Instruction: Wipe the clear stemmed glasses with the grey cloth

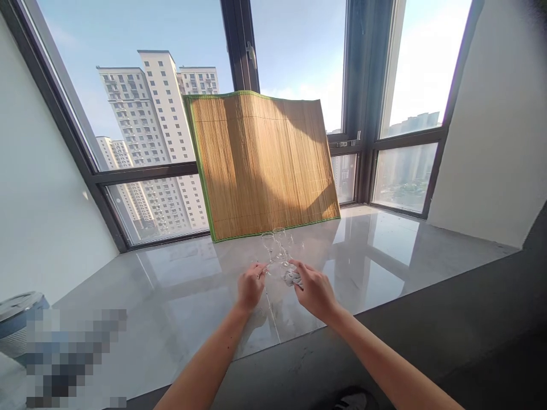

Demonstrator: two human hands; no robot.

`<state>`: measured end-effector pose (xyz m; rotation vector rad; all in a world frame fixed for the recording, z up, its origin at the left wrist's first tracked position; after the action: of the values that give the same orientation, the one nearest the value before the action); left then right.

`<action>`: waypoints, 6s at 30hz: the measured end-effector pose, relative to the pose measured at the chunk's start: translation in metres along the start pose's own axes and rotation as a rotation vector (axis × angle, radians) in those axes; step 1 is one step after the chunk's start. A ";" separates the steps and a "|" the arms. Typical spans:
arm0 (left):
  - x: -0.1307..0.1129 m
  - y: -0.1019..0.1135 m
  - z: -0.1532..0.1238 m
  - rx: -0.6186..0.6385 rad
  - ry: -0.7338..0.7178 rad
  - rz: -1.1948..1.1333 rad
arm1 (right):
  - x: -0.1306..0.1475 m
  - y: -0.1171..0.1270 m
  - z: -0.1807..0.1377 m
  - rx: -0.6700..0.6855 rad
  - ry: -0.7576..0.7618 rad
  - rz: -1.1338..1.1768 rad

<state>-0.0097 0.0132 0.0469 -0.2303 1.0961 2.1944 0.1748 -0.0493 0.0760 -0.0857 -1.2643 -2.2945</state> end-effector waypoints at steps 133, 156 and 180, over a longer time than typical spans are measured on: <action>-0.032 -0.101 0.022 0.225 0.515 -0.252 | -0.167 -0.016 -0.021 -0.048 -0.620 0.070; 0.111 0.062 -0.017 0.039 0.372 0.025 | -0.168 -0.017 -0.022 -0.020 -0.611 0.076; 0.133 0.082 -0.022 0.187 0.437 0.278 | -0.170 -0.019 -0.022 -0.017 -0.606 0.100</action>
<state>-0.1659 0.0254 0.0294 -0.5195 1.6493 2.3234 0.3173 0.0103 -0.0010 -0.8852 -1.4745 -2.2670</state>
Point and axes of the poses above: each hand's wrist, its own z-axis towards the middle knuckle, its own y-axis out of the back of the hand, x = y × z, the point moved 7 cm from there along z, towards the middle knuckle, and after that the axes turned 5 degrees about -z, right-handed, at the moved point
